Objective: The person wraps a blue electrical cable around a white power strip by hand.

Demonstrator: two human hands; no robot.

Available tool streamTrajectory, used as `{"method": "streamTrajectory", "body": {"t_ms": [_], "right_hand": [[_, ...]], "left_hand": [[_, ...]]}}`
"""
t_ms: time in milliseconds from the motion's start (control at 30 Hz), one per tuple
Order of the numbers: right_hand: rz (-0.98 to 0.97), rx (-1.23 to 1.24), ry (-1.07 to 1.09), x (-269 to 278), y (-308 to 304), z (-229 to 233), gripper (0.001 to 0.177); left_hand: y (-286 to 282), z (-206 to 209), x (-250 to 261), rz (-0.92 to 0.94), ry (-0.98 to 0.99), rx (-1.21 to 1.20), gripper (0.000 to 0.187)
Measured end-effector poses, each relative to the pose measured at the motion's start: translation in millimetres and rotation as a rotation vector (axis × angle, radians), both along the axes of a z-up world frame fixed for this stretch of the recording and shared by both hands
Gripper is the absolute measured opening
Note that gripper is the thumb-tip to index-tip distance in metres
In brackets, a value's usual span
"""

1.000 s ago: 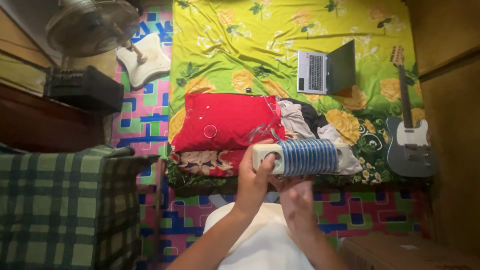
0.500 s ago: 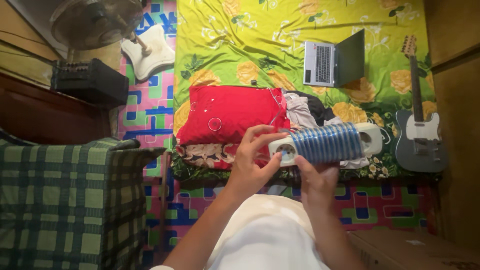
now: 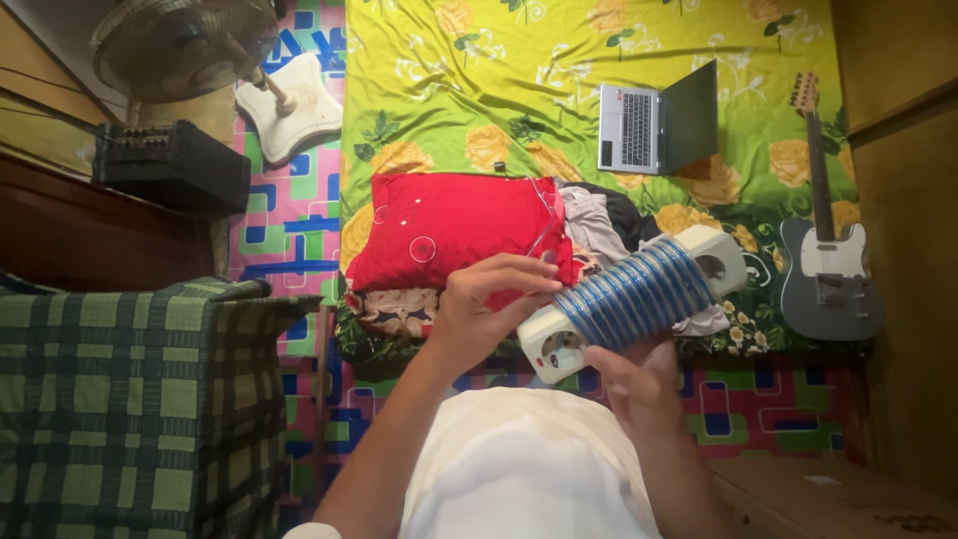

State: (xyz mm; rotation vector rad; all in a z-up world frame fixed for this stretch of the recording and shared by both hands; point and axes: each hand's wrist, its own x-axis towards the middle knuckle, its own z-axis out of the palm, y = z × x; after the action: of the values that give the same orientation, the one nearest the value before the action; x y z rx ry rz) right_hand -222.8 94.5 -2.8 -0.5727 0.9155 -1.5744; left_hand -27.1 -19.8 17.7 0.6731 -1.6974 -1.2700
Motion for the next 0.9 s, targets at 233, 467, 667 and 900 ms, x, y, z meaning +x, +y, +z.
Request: {"method": "streamTrajectory", "body": {"t_ms": [233,467,667,900], "right_hand": [[0.006,-0.048,0.015,2,2,11,0.073],[-0.016,-0.012,0.174,2,4,9,0.07],[-0.041,-0.031,0.297,-5,8,-3,0.066],[0.086,-0.319,0.156,-4,-16,-23,0.08]], "left_hand": [[7,-7,-2,-0.088,0.114,0.198,0.019],[15,7,11,-0.135,0.109,0.171,0.033],[24,40,1,-0.055,-0.093,0.219,0.056],[32,23,-9,-0.068,0.006,0.373,0.051]]}}
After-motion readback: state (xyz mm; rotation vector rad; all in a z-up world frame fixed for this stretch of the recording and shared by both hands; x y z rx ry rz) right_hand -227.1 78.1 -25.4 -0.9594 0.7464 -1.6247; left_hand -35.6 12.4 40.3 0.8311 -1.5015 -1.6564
